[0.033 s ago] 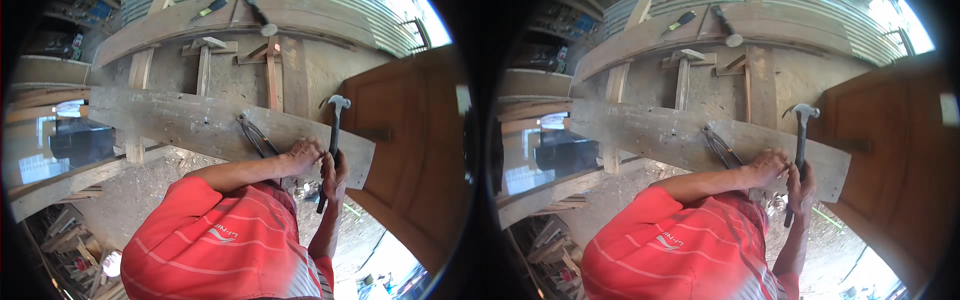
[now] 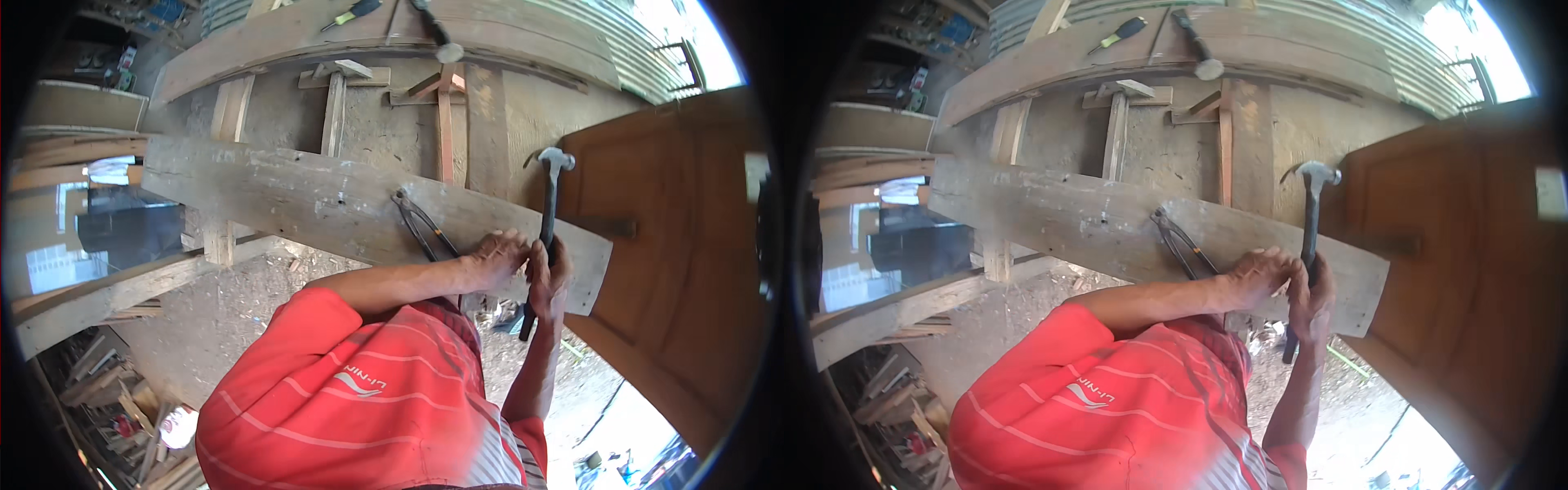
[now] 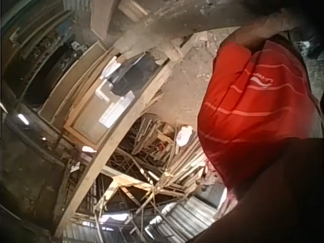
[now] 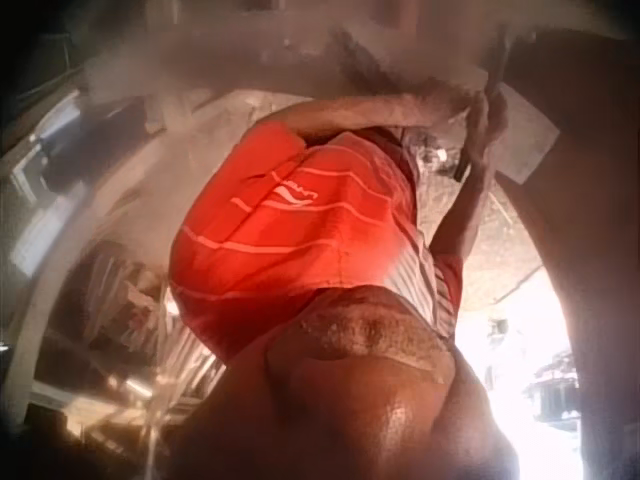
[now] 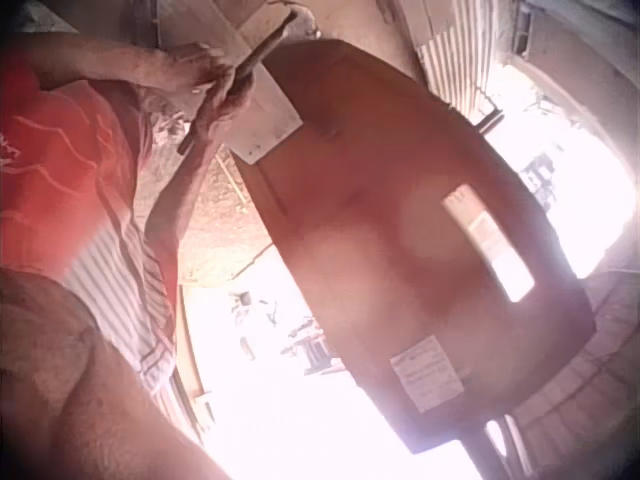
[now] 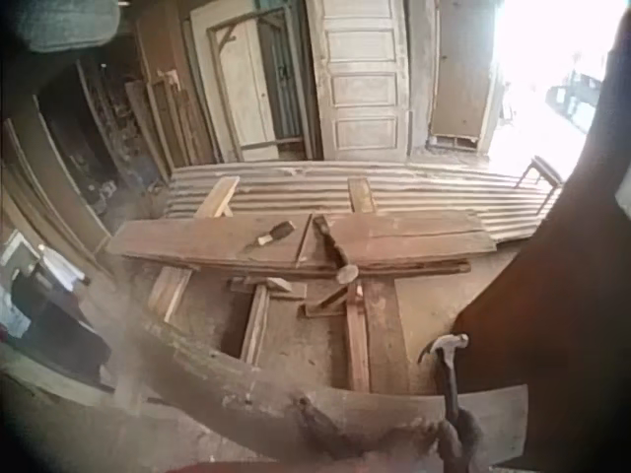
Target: The person uses a pair of pincers to grip and pry a nail out of a wooden board, then uses a hammer to tap the remaining part of the nail and continues prying it with the pincers until it is removed.
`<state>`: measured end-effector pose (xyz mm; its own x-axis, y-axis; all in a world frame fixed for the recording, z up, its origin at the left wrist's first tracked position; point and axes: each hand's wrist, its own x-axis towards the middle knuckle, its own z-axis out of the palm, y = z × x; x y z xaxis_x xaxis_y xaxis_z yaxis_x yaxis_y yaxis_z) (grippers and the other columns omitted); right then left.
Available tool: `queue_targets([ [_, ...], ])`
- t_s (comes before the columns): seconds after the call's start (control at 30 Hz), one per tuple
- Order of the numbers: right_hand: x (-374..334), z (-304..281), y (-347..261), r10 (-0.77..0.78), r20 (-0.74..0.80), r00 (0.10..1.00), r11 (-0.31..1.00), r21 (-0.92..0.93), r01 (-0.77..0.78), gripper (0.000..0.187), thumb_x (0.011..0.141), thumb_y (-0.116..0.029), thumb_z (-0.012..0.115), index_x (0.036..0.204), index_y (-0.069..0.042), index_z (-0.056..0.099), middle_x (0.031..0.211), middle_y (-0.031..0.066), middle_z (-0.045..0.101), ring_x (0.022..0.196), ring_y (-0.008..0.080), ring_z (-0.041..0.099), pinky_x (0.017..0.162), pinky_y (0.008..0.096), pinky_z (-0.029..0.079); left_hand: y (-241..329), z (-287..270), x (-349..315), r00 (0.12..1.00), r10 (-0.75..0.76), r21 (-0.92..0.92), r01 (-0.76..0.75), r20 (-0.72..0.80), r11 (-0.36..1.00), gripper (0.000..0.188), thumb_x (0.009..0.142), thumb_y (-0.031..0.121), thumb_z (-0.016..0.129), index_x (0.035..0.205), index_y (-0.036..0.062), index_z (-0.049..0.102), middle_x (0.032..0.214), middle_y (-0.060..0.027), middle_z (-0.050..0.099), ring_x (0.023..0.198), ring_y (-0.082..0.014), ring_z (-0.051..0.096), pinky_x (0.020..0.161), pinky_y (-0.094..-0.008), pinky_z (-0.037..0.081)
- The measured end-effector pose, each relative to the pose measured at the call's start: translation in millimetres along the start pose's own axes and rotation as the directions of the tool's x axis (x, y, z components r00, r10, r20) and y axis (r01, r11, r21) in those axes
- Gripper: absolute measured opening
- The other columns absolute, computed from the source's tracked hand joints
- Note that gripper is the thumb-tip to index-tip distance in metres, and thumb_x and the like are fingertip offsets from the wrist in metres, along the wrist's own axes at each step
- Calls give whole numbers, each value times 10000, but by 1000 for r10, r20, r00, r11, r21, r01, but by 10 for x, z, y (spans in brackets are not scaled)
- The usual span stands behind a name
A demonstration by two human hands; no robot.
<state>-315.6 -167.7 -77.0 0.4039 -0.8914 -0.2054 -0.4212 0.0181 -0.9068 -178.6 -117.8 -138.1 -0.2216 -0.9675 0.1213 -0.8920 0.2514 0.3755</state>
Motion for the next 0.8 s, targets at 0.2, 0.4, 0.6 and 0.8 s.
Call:
queue_targets([
  [0.2, 1594, 429, -583, -168, 118, 979, 968, -166, 187, 326, 1021, -216, 608, 1201, 55, 612, 737, 24, 594, 587, 98, 542, 529, 298, 443, 16, 585, -47, 958, 7, -166, -57, -288, 985, 92, 861, 171, 645, 890, 97, 691, 896, -83, 651, 879, -245, 691, 728, -405, 584],
  [0.4, 3072, 1081, -964, -202, 75, 977, 879, -426, 214, 396, 963, -282, 640, 1245, -4, 642, 842, 172, 704, 719, 238, 714, 684, 394, 548, -558, -546, -605, 975, -75, -490, -38, -209, 871, 205, 873, 246, 745, 917, 60, 671, 902, -107, 640, 855, -322, 676, 763, -428, 578],
  [0.6, 3817, 1517, -794, -396, 145, 906, 659, -643, 391, 479, 991, -389, 595, 1353, -80, 641, 806, 192, 728, 738, 331, 725, 704, 445, 570, -1780, -1377, -1517, 757, -560, -508, 355, -337, 785, 125, 907, 115, 747, 992, 40, 694, 949, -125, 690, 856, -287, 700, 747, -373, 572],
  [0.8, 3229, 1624, -1136, -541, 75, 838, 446, -819, 361, 510, 955, -227, 670, 1396, 2, 555, 1113, 279, 675, 979, 359, 691, 819, 456, 539, -2132, -1566, -1904, 652, -734, -600, 515, -189, 612, 158, 942, 114, 729, 1063, 17, 702, 961, -111, 692, 858, -209, 693, 735, -330, 557],
])
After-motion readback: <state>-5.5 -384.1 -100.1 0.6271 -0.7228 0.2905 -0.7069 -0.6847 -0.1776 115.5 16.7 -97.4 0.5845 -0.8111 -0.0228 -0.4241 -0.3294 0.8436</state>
